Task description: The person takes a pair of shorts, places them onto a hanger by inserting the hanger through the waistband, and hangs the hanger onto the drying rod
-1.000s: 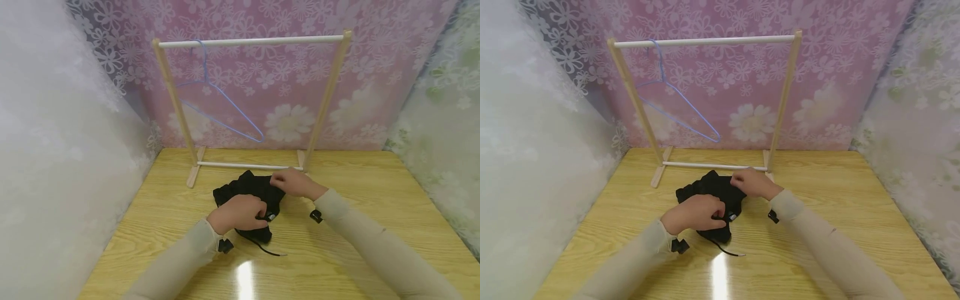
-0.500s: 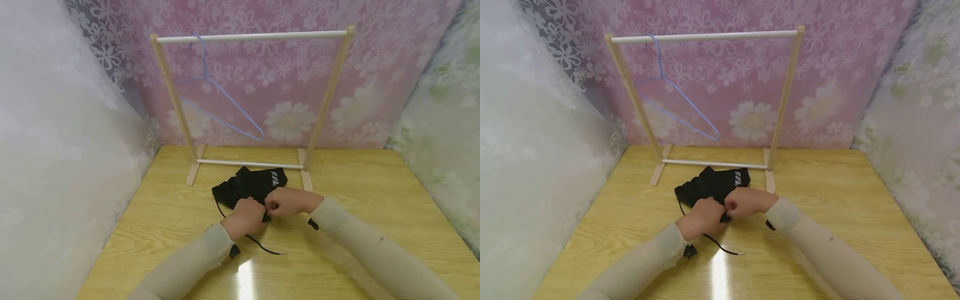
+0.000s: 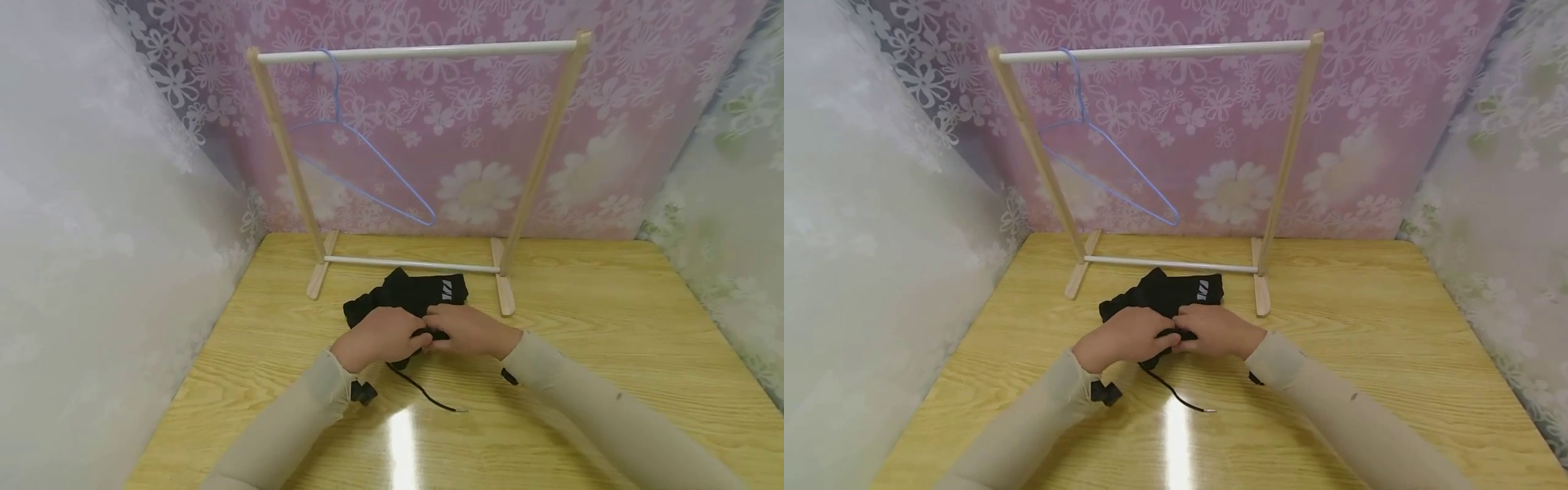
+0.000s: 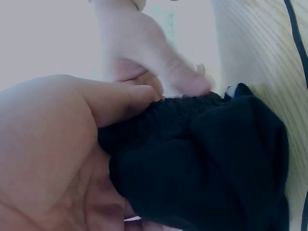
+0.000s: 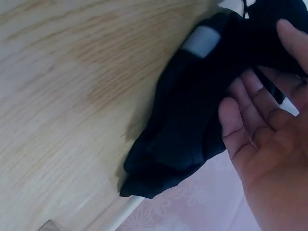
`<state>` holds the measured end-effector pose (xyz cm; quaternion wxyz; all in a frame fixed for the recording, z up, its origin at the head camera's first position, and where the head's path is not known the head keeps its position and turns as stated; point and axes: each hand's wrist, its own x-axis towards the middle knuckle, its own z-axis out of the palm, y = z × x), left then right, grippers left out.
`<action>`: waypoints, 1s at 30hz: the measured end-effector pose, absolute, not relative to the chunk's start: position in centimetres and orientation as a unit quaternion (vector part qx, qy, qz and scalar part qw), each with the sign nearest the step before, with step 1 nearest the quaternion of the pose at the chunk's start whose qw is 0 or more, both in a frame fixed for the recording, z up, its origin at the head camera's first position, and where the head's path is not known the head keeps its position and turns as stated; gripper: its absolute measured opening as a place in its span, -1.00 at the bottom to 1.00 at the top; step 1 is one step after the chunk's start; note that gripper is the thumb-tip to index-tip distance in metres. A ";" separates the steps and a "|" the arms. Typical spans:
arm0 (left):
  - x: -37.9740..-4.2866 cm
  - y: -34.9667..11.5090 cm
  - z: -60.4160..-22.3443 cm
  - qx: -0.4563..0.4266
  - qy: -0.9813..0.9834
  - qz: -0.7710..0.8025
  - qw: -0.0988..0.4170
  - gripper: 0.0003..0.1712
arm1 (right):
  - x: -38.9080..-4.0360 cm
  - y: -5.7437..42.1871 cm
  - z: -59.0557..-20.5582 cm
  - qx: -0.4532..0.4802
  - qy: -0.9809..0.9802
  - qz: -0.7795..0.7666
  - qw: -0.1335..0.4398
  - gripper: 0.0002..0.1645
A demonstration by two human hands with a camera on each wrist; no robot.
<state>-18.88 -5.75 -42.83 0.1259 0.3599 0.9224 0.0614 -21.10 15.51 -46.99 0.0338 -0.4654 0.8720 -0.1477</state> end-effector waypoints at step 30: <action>-18.1 -8.7 -36.3 0.327 0.841 0.416 -0.114 -0.63 | -19.7 13.5 -41.8 -0.335 0.872 -0.244 -0.260 -0.59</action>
